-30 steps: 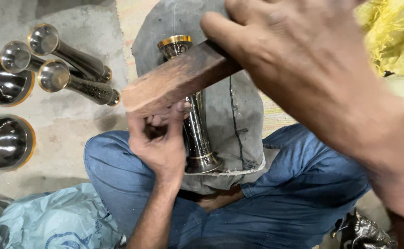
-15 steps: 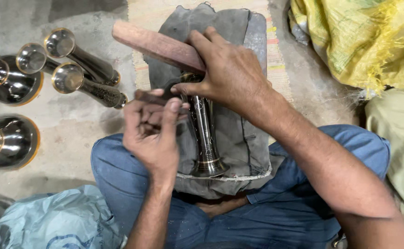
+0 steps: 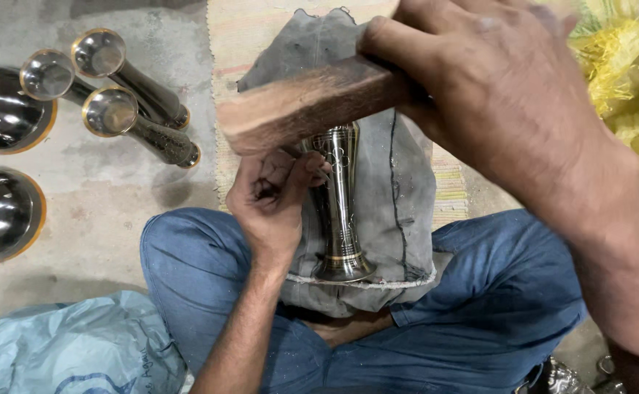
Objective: The person sits cross-legged and uses a metal chisel and wooden mallet to engrave decorative patterns on a silver-colored metal vase. They repeatedly strike the chisel along the vase surface, rotating the vase to work on different sections.
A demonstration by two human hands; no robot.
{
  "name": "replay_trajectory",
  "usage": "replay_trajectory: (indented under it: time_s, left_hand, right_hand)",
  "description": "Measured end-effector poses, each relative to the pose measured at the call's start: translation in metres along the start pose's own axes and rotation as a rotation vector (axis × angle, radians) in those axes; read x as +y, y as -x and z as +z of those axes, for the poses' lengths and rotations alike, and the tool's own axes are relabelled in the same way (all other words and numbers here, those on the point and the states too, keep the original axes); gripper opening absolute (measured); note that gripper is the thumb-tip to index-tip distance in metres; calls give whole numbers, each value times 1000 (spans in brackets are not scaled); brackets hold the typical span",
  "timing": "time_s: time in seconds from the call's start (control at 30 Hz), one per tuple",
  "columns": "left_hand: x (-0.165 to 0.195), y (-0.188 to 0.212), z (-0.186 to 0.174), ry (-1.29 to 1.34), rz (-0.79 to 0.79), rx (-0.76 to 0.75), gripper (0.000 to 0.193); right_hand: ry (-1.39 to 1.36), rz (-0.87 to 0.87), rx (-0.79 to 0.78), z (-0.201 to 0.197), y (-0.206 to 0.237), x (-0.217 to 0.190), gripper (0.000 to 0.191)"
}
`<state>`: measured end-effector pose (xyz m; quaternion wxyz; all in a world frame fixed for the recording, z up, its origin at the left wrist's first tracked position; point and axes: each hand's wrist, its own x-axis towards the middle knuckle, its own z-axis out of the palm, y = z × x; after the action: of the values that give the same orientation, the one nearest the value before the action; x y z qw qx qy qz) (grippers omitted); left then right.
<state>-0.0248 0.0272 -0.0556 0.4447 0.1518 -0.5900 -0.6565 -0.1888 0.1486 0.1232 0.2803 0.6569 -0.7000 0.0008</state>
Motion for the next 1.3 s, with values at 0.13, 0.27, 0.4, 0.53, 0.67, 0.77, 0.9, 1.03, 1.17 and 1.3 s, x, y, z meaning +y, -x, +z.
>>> replay_trajectory:
  time_s: [0.13,0.27,0.4,0.53,0.67,0.77,0.9,1.03,1.17,1.3]
  left_hand:
    - [3,2,3,7,1,3,20]
    - [8,3,2,-95,-3,3,31]
    - [9,-5,-2,-64,39,-94,32]
    - [13,-11,-6,-175,7,-153,37]
    - [22,-20,-10,-200,-7,-277,30]
    - [30,-31,-14,-342,34,-398,24]
    - [38,-43,-16,-503,94,-516,23]
    - [40,-53,-16,-387,181,-687,33]
    - [38,-60,-13,-442,224,-785,34]
    - [40,-64,-10,-547,269,-867,32]
  right_hand:
    - [30,-10,31,-10,-8,-1,22]
    - [53,-4,7,-11,-6,1,15]
    - [160,17,-92,-12,-2,2,11]
    - [61,59,-87,-15,0,2,15]
    - [-180,146,-60,-15,4,1,29]
    - [-136,165,-80,-10,13,-1,33]
    - [-422,432,-112,1,30,-8,32]
    - [-492,501,14,11,56,-21,24]
    - [-205,449,153,24,83,-33,28]
    - [-548,844,66,36,102,-44,17]
